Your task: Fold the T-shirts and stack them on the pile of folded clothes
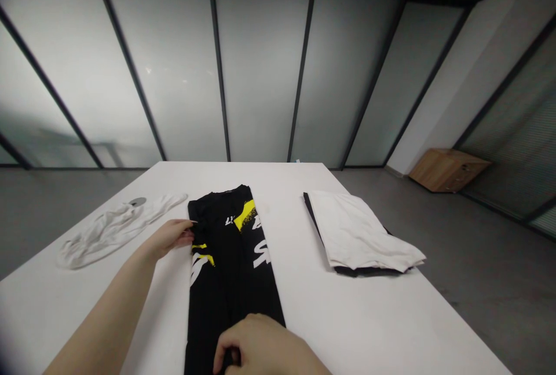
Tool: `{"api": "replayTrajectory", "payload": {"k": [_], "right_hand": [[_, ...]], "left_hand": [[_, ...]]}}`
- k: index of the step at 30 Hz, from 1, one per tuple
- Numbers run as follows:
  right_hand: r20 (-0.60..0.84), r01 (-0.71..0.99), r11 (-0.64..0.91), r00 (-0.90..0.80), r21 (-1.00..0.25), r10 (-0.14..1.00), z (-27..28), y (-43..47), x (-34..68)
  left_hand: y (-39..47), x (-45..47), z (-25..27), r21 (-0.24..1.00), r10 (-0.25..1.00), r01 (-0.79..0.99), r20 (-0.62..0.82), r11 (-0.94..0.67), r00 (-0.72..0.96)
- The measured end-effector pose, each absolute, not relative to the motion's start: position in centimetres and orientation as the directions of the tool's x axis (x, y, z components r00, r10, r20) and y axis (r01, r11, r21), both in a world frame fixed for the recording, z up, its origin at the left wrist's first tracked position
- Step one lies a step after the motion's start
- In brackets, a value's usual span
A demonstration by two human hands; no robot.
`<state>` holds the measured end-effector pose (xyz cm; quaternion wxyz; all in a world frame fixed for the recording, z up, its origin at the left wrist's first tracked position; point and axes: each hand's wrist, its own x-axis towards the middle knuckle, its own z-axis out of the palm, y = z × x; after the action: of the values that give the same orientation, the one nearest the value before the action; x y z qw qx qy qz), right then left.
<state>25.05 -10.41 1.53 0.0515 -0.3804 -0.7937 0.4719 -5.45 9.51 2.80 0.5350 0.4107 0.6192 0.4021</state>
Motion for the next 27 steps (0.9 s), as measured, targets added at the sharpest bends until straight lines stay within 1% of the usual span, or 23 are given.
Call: {"api": "replayTrajectory", "payload": {"k": [2, 5, 7, 9, 12, 14, 17, 19, 21, 24, 27], "right_hand": [[-0.295, 0.558, 0.245, -0.703, -0.792, 0.647, 1.8, -10.4, 25.3], [-0.343, 0.584, 0.212, -0.691, -0.783, 0.636, 2.4, -10.3, 25.9], [-0.378, 0.606, 0.199, -0.685, -0.770, 0.623, 2.9, -10.1, 26.5], [-0.414, 0.634, 0.195, -0.676, -0.749, 0.610, 3.3, -9.9, 27.1], [-0.479, 0.680, 0.173, -0.652, -0.713, 0.588, 3.5, -9.7, 27.9], [-0.516, 0.700, 0.149, -0.637, -0.698, 0.572, 3.4, -9.5, 28.2], [-0.528, 0.694, 0.129, -0.642, -0.709, 0.556, 3.4, -9.4, 28.3], [-0.526, 0.676, 0.118, -0.660, -0.728, 0.536, 3.4, -9.4, 28.2], [-0.530, 0.656, 0.103, -0.683, -0.748, 0.502, 3.5, -9.5, 28.0], [-0.528, 0.637, 0.105, -0.710, -0.764, 0.467, 3.8, -9.6, 27.7], [-0.556, 0.663, 0.116, -0.698, -0.739, 0.451, 3.9, -9.7, 27.6]], "left_hand": [[9.6, -4.6, 3.0, 0.963, 0.959, 0.012, -0.267, 0.269, -0.092], [9.8, -2.4, 2.6, 0.989, 0.979, -0.011, -0.148, 0.148, -0.140], [9.9, -0.7, 2.1, 0.994, 0.985, 0.051, -0.084, 0.092, -0.152], [9.9, 0.9, 1.3, 0.979, 0.992, 0.195, -0.026, 0.050, -0.127], [9.7, 2.6, -0.1, 0.893, 0.996, 0.449, 0.068, -0.036, -0.054], [9.5, 3.4, -0.9, 0.816, 0.992, 0.569, 0.128, -0.105, -0.001], [9.1, 3.9, -1.7, 0.668, 0.970, 0.707, 0.212, -0.234, 0.120], [8.8, 4.0, -2.0, 0.573, 0.950, 0.761, 0.237, -0.304, 0.201], [8.5, 4.1, -2.0, 0.511, 0.942, 0.793, 0.228, -0.332, 0.247], [8.2, 4.1, -1.9, 0.462, 0.938, 0.817, 0.196, -0.344, 0.285], [8.1, 4.0, -1.9, 0.440, 0.923, 0.812, 0.189, -0.384, 0.334]]}}
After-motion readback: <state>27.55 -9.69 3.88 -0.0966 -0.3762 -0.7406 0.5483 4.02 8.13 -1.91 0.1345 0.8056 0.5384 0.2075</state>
